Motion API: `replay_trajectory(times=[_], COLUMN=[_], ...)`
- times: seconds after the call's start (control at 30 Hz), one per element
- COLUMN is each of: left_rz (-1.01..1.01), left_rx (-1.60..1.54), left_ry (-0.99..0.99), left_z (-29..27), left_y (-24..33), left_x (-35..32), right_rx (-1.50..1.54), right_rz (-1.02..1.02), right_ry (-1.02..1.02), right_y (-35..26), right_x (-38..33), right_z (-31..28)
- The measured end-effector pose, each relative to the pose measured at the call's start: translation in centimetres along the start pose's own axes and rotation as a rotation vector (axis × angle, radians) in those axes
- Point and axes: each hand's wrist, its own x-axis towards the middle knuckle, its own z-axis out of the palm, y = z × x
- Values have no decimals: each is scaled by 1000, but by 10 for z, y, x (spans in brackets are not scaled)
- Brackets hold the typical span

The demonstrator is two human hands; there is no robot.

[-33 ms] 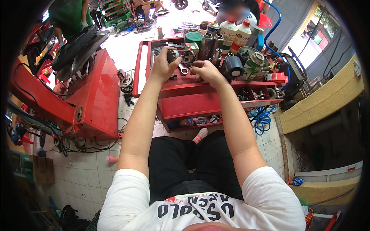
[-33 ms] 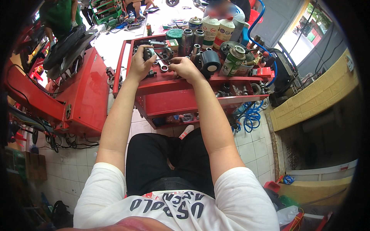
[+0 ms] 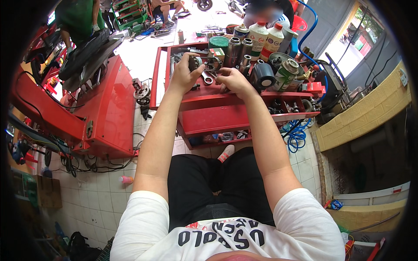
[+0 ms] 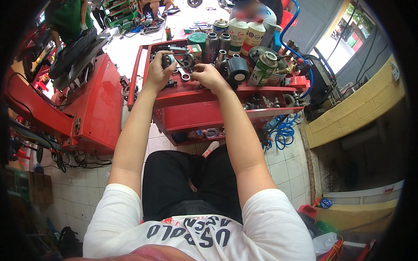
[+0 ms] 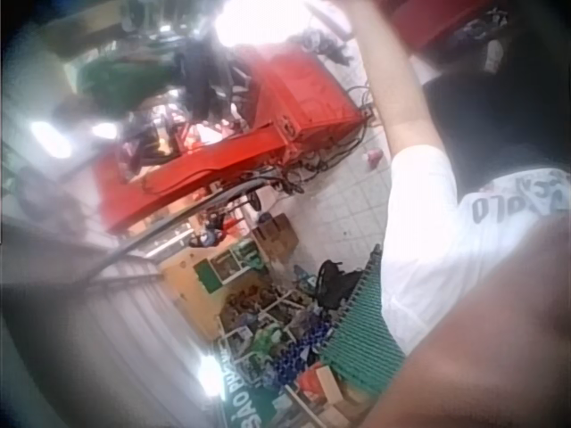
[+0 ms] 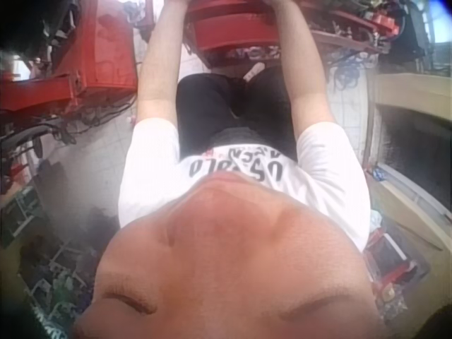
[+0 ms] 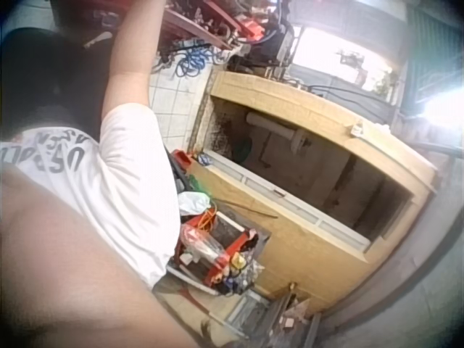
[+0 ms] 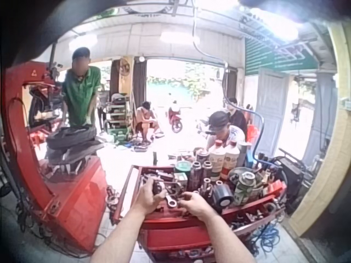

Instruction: The person sits at a red tool cart and repeatedly handles small mechanical components, including a circular metal part and a small cylindrical piece. They pick up, inspect, and place these items back on the cart multiple times without completing a clear assembly.

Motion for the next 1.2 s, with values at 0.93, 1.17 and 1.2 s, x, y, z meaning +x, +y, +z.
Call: replay_trajectory(times=[0.93, 1.17, 1.2], left_rz=[-24, 7, -42], left_rx=[4, -4, -33], left_ry=[-24, 6, -28], left_z=[-2, -1, -4], left_y=[3, 4, 4], left_x=[-1, -2, -2], right_rx=[-181, -203, -217], right_rz=[30, 29, 41], right_ry=[35, 82, 77], right_y=[-7, -11, -11], right_x=[-3, -3, -3], right_z=[8, 15, 16])
